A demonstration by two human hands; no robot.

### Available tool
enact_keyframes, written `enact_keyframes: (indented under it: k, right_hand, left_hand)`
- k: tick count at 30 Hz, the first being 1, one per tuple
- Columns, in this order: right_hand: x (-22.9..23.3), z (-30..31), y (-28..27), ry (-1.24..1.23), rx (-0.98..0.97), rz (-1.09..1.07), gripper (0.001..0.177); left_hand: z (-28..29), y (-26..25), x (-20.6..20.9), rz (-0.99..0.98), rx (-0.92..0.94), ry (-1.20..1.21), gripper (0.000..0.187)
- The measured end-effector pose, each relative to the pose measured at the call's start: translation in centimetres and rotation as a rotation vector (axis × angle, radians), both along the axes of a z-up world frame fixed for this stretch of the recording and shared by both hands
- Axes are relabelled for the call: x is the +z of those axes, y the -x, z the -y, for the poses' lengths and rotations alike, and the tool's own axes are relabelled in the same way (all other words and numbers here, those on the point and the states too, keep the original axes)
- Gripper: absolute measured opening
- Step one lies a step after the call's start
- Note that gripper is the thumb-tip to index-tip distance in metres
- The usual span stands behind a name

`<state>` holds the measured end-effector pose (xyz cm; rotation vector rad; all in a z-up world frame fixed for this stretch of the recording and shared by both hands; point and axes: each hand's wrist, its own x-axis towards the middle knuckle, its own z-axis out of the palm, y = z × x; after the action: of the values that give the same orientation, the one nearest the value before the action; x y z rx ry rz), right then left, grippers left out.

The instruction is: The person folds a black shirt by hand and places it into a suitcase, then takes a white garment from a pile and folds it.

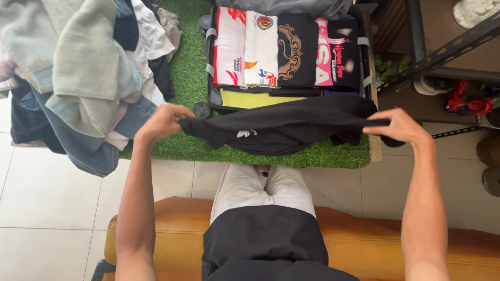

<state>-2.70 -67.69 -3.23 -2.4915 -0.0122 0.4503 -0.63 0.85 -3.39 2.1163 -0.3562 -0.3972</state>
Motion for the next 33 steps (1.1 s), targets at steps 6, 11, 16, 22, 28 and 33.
enact_keyframes:
  k: [6, 11, 16, 22, 28, 33]
  right_hand:
    - [-2.6, 1.6, 1.0, 0.008, -0.065, -0.088, 0.043]
    - [-0.1, 0.8, 0.4, 0.510, 0.040, 0.102, 0.052]
    - [3.5, 2.0, -3.6, 0.869, -0.164, 0.169, 0.038]
    - [8.3, -1.6, -11.6, -0.898, -0.556, -0.270, 0.088]
    - [7.3, -3.7, -22.6, -1.258, -0.307, -0.111, 0.094]
    - [6.4, -2.6, -31.5, -1.756, -0.345, 0.094, 0.083]
  left_hand:
    - [1.9, -0.1, -1.1, 0.100, -0.134, -0.184, 0.028]
    - [4.2, -0.5, 2.1, 0.398, 0.026, 0.128, 0.022]
    - [4.7, -3.6, 9.7, -0.157, 0.424, 0.661, 0.021]
    - [6.3, -12.5, 11.2, -0.016, 0.434, 0.804, 0.025]
    - [6.4, -25.6, 9.1, 0.121, 0.458, 1.297, 0.023]
    - [5.3, -35.3, 9.8, 0.465, 0.379, 1.375, 0.021]
